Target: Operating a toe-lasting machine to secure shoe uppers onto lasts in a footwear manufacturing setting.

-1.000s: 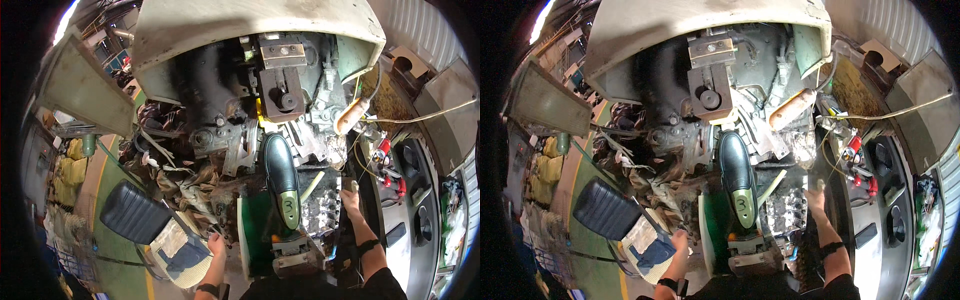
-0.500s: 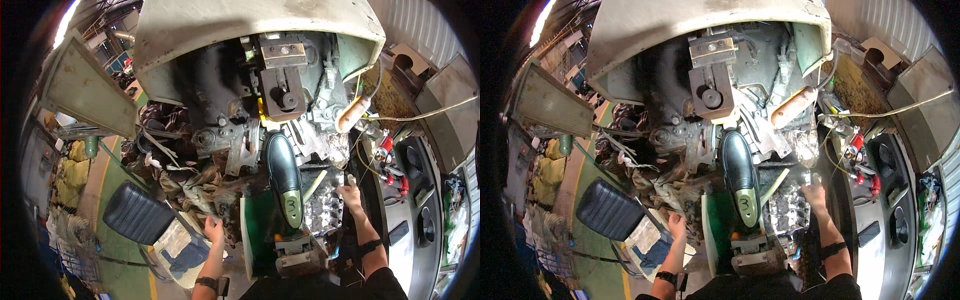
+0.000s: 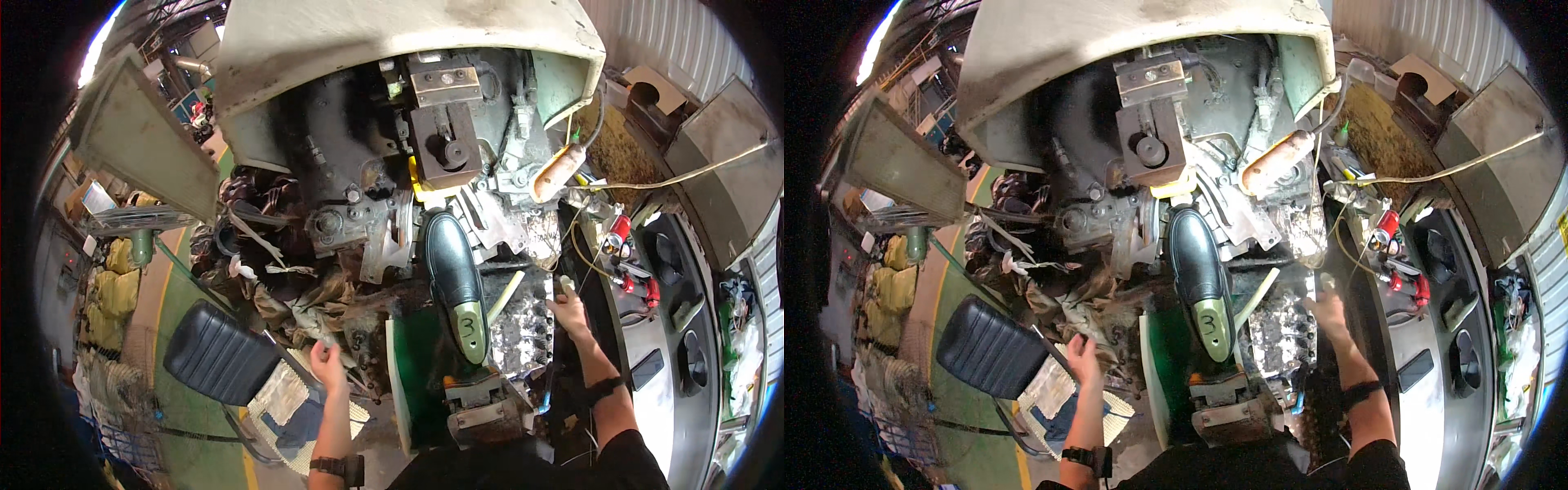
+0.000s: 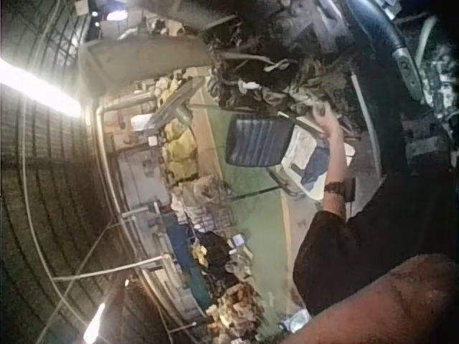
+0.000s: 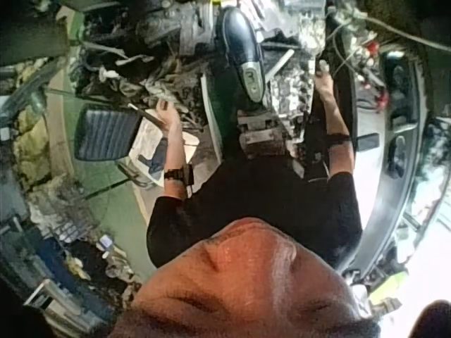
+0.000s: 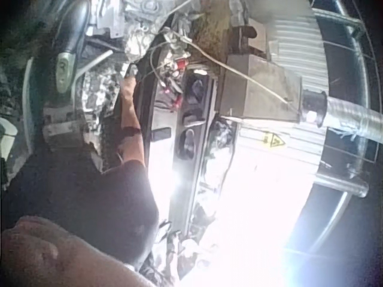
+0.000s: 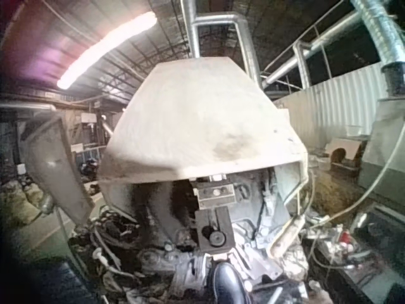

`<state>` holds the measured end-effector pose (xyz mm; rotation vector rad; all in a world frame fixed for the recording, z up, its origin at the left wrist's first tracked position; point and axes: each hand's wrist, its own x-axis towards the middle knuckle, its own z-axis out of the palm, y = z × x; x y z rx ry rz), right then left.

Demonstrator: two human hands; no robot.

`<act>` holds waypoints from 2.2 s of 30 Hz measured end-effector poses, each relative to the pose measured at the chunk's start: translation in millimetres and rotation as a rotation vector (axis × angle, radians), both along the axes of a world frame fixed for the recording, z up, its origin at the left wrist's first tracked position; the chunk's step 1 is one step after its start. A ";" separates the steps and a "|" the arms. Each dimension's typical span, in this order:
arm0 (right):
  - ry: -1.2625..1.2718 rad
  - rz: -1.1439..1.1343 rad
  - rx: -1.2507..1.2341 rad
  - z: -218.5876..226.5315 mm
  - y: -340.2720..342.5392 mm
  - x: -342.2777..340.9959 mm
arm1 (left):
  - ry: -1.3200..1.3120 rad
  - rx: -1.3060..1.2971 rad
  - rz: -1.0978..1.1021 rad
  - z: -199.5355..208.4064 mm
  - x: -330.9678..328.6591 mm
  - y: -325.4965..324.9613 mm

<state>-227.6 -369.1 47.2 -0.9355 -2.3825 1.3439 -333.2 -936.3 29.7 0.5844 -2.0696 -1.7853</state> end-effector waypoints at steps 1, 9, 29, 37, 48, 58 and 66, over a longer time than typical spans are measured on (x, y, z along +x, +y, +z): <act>-0.033 -0.027 0.000 -13.0 -0.9 -5.1 | -0.018 -0.064 -0.013 3.0 -1.5 9.7; 0.002 -0.137 0.028 -75.8 10.0 -24.6 | -0.055 0.063 -0.100 17.8 10.8 46.6; 0.348 0.150 -1.267 102.8 -205.3 -60.7 | -0.118 0.753 -0.608 120.8 14.9 260.5; 0.307 0.051 -1.114 89.1 -200.4 -66.8 | -0.038 0.741 -0.644 108.7 7.4 260.5; -0.162 0.808 0.376 124.2 -99.9 24.6 | 0.195 -0.121 -0.807 168.2 56.3 244.1; -0.097 0.594 0.337 100.1 -100.3 33.3 | 0.326 -0.494 -0.542 158.4 63.7 275.2; -0.021 0.559 0.212 101.8 -100.1 34.8 | 0.380 -0.475 -0.556 154.2 64.1 274.6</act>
